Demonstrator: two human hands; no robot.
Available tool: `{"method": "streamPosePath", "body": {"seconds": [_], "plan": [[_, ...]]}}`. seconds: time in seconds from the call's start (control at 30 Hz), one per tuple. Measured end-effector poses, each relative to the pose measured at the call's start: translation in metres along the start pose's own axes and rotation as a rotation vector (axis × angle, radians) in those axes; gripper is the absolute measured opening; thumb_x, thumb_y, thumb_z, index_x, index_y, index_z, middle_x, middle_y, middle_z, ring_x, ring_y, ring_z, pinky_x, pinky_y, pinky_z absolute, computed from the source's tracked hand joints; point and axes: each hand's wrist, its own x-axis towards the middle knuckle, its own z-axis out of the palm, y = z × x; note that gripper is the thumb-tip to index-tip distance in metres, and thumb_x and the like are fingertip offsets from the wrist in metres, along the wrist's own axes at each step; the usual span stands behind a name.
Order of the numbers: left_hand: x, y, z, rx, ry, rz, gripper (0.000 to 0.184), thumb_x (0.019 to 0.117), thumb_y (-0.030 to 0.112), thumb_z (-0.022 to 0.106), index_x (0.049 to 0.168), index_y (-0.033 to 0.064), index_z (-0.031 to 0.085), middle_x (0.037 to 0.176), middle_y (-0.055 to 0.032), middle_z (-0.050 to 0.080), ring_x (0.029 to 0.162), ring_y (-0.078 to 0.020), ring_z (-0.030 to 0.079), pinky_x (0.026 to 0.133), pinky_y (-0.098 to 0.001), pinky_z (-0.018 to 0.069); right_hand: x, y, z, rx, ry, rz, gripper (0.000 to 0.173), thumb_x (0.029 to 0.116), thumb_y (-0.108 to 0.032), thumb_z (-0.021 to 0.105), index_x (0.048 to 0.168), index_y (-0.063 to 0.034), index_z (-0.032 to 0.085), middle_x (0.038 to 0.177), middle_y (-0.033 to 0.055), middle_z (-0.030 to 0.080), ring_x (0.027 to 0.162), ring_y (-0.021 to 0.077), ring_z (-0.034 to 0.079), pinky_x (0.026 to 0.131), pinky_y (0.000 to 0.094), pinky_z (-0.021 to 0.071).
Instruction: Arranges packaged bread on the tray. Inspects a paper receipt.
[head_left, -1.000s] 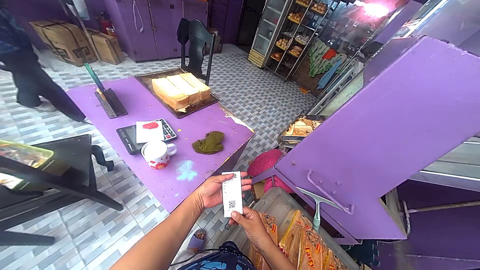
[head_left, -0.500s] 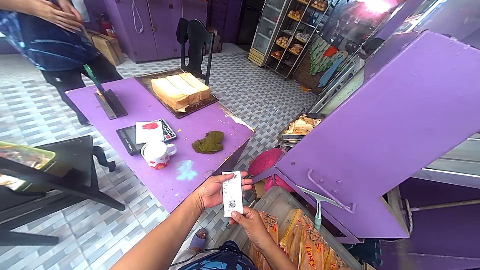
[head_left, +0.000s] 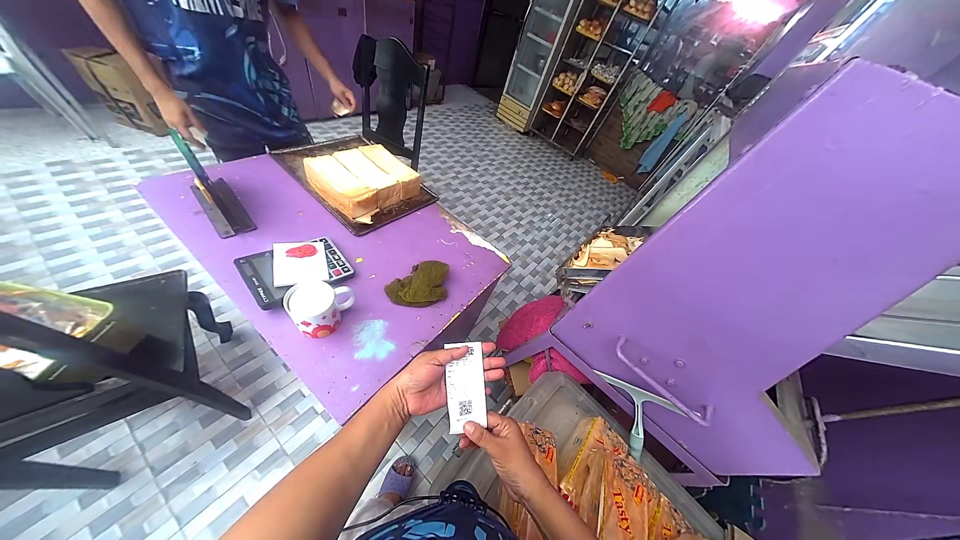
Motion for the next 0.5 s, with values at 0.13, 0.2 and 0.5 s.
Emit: {"method": "streamPosePath", "body": {"seconds": [0.13, 0.2, 0.5], "plan": [[-0.0013, 0.0002, -0.0006, -0.005, 0.004, -0.006, 0.052, 0.1129, 0.029, 0.019, 0.141, 0.0028, 0.054, 0.125, -0.0197, 0.069, 0.114, -0.0321, 0.069, 0.100, -0.0465, 0.0550, 0.0003, -0.0008, 0.0011, -0.017, -0.005, 0.002, 0.011, 0.0977, -0.001, 0.060, 0.098, 0.0014, 0.070, 0.083, 0.0024, 0.074, 0.078, 0.0081, 0.071, 0.079, 0.0246, 0.0591], [-0.0024, 0.0002, -0.0008, 0.002, 0.004, -0.006, 0.052, 0.1129, 0.029, 0.019, 0.142, 0.0033, 0.054, 0.125, -0.0200, 0.069, 0.114, -0.0326, 0.069, 0.099, -0.0464, 0.0554, -0.0003, -0.0019, 0.0025, -0.029, -0.003, 0.010, 0.011, 0.0979, -0.001, 0.059, 0.098, 0.0011, 0.070, 0.082, 0.0018, 0.073, 0.077, 0.0077, 0.070, 0.079, 0.0245, 0.0588], [-0.0051, -0.0002, -0.0040, -0.006, -0.001, 0.001, 0.052, 0.1128, 0.030, 0.019, 0.144, 0.0038, 0.052, 0.125, -0.0206, 0.068, 0.112, -0.0329, 0.070, 0.098, -0.0460, 0.0559, -0.0004, -0.0040, 0.0058, -0.031, -0.005, 0.022, 0.011, 0.0980, 0.000, 0.059, 0.099, 0.0017, 0.070, 0.082, 0.0024, 0.073, 0.077, 0.0081, 0.070, 0.079, 0.0246, 0.0589]]}}
